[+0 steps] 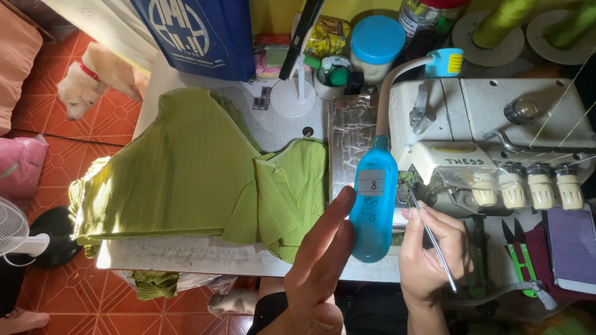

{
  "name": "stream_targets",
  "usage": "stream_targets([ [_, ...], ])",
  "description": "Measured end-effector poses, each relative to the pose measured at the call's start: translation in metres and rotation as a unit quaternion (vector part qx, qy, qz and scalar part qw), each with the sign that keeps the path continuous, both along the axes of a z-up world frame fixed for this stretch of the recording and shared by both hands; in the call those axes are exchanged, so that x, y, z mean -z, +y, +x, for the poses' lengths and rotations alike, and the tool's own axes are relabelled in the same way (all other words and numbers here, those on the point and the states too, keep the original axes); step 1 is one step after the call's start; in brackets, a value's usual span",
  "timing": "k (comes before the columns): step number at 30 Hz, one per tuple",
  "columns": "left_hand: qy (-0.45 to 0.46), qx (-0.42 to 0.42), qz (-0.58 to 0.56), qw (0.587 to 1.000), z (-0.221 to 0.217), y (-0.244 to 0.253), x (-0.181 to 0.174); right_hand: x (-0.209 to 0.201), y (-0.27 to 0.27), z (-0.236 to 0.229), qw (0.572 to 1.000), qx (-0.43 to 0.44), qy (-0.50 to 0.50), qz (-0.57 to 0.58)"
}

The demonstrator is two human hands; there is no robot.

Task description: Organizing and aligning green fabric pieces on a workbench next to a sewing machine

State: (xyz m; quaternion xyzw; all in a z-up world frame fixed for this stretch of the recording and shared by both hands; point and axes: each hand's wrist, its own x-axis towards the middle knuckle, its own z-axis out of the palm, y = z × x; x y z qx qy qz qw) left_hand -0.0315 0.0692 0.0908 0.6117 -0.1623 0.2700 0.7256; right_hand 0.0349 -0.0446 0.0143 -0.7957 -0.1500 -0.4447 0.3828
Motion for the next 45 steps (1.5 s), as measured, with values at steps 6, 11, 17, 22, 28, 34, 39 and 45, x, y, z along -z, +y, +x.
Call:
stream_targets([
  [6,-0.023,-0.043,0.072,0.996,-0.003,0.001,-0.002,0.002,-0.001,0.0,1.0,0.002,0.004,0.004],
  [11,-0.024,-0.047,0.087,0.995,-0.001,0.002,0.002,0.0,0.0,0.0,1.0,0.002,0.015,0.008],
  [17,0.012,-0.063,0.104,0.993,-0.007,0.003,-0.005,-0.004,0.001,-0.001,1.0,-0.015,0.012,0.018],
  [22,-0.014,-0.061,0.097,0.993,-0.004,0.005,0.0,-0.003,-0.002,-0.004,1.0,-0.014,0.019,0.003],
  [28,-0.05,-0.116,0.067,0.99,0.003,-0.001,0.003,-0.004,0.0,-0.003,1.0,-0.024,0.007,0.009],
  [34,-0.014,-0.13,0.026,0.991,0.008,0.004,0.016,-0.003,0.0,-0.001,1.0,-0.029,-0.002,-0.002],
  [39,0.02,-0.114,-0.021,0.993,0.012,0.009,0.027,-0.001,0.001,-0.002,1.0,-0.018,0.005,-0.016],
  [45,0.047,-0.148,0.019,0.988,0.013,0.013,0.03,-0.003,0.003,-0.004,1.0,-0.008,0.0,-0.028],
])
